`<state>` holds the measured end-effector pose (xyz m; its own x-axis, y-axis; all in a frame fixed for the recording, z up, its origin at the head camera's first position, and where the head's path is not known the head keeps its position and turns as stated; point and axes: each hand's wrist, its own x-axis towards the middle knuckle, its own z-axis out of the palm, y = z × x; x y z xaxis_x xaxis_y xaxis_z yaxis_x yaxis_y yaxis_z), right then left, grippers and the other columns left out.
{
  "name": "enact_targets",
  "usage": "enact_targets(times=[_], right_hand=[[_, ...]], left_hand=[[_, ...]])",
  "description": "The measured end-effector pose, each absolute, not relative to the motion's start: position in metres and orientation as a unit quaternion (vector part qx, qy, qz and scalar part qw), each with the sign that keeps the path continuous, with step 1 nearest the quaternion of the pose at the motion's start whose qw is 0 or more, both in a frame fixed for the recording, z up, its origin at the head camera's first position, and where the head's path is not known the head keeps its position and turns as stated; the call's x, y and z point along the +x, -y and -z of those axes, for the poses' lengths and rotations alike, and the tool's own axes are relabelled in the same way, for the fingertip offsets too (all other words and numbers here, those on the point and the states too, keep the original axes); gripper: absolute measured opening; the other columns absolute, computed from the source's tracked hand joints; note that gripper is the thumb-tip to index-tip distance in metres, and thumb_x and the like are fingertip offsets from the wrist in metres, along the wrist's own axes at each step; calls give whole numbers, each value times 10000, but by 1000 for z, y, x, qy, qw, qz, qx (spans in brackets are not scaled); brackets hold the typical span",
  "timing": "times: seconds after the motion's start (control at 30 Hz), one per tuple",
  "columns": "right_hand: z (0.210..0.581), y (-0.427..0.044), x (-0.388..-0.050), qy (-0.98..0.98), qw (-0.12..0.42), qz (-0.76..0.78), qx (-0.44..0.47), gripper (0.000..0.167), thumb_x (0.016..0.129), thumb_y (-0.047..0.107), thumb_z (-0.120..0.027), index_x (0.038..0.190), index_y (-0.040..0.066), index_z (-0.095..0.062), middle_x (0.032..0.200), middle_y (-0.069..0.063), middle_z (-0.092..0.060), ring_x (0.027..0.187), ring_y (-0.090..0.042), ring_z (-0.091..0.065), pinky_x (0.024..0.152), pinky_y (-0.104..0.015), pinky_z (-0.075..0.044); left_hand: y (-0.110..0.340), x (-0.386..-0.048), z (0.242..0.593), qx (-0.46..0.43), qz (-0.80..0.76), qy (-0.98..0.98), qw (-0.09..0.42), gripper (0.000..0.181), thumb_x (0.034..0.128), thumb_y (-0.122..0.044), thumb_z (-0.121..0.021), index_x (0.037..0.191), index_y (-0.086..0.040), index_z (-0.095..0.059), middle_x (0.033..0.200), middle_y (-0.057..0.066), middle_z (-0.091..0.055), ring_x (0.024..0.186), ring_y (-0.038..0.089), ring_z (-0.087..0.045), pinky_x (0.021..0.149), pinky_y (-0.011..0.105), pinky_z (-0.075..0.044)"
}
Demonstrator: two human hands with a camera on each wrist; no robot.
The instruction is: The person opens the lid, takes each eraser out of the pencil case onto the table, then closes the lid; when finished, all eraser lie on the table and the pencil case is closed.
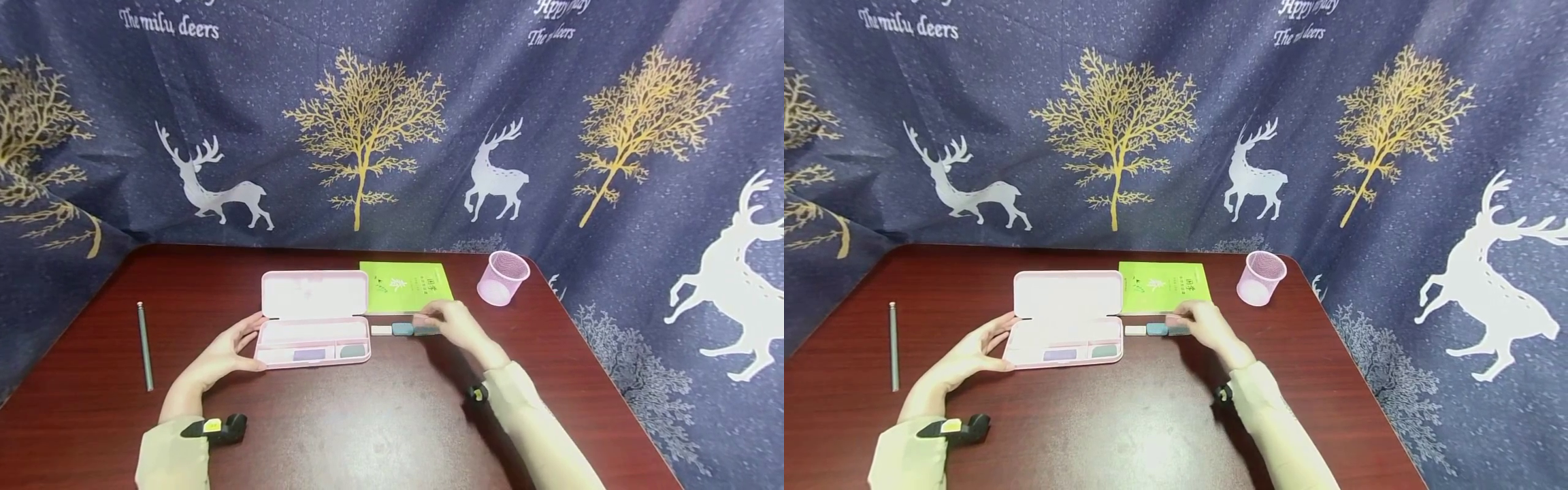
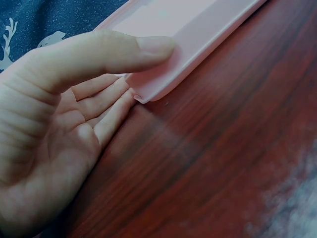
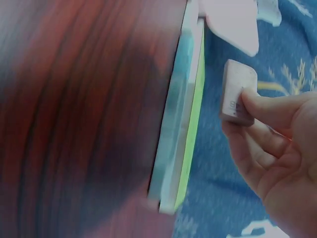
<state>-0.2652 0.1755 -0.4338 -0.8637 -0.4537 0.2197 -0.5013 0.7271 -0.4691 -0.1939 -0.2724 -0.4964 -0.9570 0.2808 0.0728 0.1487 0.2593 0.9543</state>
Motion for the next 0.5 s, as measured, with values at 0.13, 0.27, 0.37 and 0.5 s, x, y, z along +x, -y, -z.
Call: enact_targets(times=[0.13,0.27,0.37,0.5], right_hand=[[433,-198,-269,932,42,-261,248,102,850,190,-750,917,113,-758,859,5,-741,817,-133,-658,763,-326,-542],[432,-217,-273,934,30,-266,238,91,851,185,-751,901,109,-754,814,11,-724,756,-110,-603,713,-296,-508],[433,-228,-275,937,20,-265,228,73,848,138,-741,896,84,-744,817,-13,-722,760,-116,-600,727,-305,-510],[435,-242,-277,939,7,-262,223,54,833,52,-714,883,37,-727,822,-54,-721,778,-146,-614,747,-329,-520]], left_hand=[[273,-194,496,139,-592,-792,54,1025,699,-15,-823,1514,62,-206,1509,338,-307,1140,-215,-359,960,-3,-347],[274,-195,497,142,-593,-791,50,1031,689,2,-823,1511,70,-206,1505,344,-306,1145,-221,-360,968,-10,-334],[274,-195,498,143,-594,-790,48,1034,682,14,-823,1508,79,-204,1504,351,-302,1144,-225,-362,970,-12,-331],[273,-195,497,139,-590,-794,52,1035,687,-1,-826,1512,70,-205,1509,341,-306,1139,-226,-359,966,-8,-339]])
